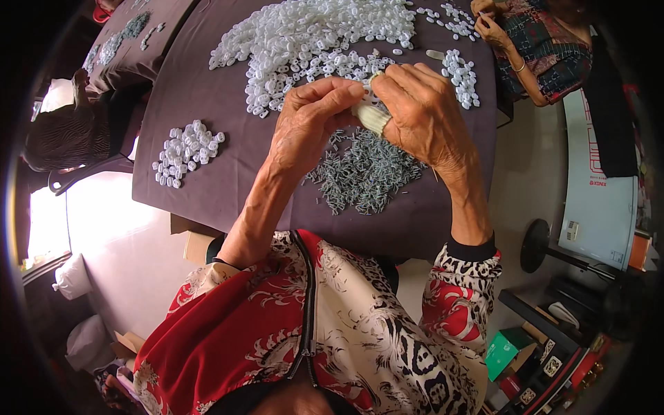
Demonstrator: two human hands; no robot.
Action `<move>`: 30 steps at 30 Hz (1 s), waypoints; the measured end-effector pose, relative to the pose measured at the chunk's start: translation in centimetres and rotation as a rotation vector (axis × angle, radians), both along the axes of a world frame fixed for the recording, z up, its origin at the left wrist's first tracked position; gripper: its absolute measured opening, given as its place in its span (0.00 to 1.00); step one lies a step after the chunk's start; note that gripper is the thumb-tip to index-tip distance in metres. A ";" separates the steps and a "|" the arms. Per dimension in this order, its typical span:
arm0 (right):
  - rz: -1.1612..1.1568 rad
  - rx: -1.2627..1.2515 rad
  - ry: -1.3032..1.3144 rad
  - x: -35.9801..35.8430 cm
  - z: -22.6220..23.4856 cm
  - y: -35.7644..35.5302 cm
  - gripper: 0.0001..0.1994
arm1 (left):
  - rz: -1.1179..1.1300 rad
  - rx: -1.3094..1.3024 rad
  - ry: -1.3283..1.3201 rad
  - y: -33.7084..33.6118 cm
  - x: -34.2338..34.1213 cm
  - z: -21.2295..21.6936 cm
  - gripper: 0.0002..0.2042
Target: The person assembles plastic cord stoppers by picking up plastic components and metal pins from the table and fitting them together by hand.
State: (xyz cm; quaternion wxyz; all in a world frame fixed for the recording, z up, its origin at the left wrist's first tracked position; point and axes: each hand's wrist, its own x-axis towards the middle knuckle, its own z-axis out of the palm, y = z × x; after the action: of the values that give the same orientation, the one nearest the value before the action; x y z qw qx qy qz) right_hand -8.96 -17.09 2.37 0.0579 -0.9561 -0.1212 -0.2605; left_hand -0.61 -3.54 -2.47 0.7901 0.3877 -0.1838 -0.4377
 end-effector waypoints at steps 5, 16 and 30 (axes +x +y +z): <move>0.020 0.060 0.002 0.1 -0.3 0.2 0.10 | 0.017 0.026 -0.024 0.1 0.1 0.1 0.07; 0.073 0.048 0.025 -0.1 -1.1 -0.8 0.08 | 0.000 0.077 -0.077 -0.1 0.0 -0.2 0.07; 0.111 0.017 0.067 -0.1 -1.9 -1.5 0.07 | -0.022 0.095 -0.096 -0.2 -0.1 -0.8 0.08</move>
State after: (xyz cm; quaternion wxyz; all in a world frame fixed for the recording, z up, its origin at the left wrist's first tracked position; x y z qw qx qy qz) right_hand -9.08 -18.55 0.51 0.0848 -0.9555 -0.1699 -0.2256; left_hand -0.72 -3.76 -3.27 0.7564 0.4433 -0.2045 -0.4354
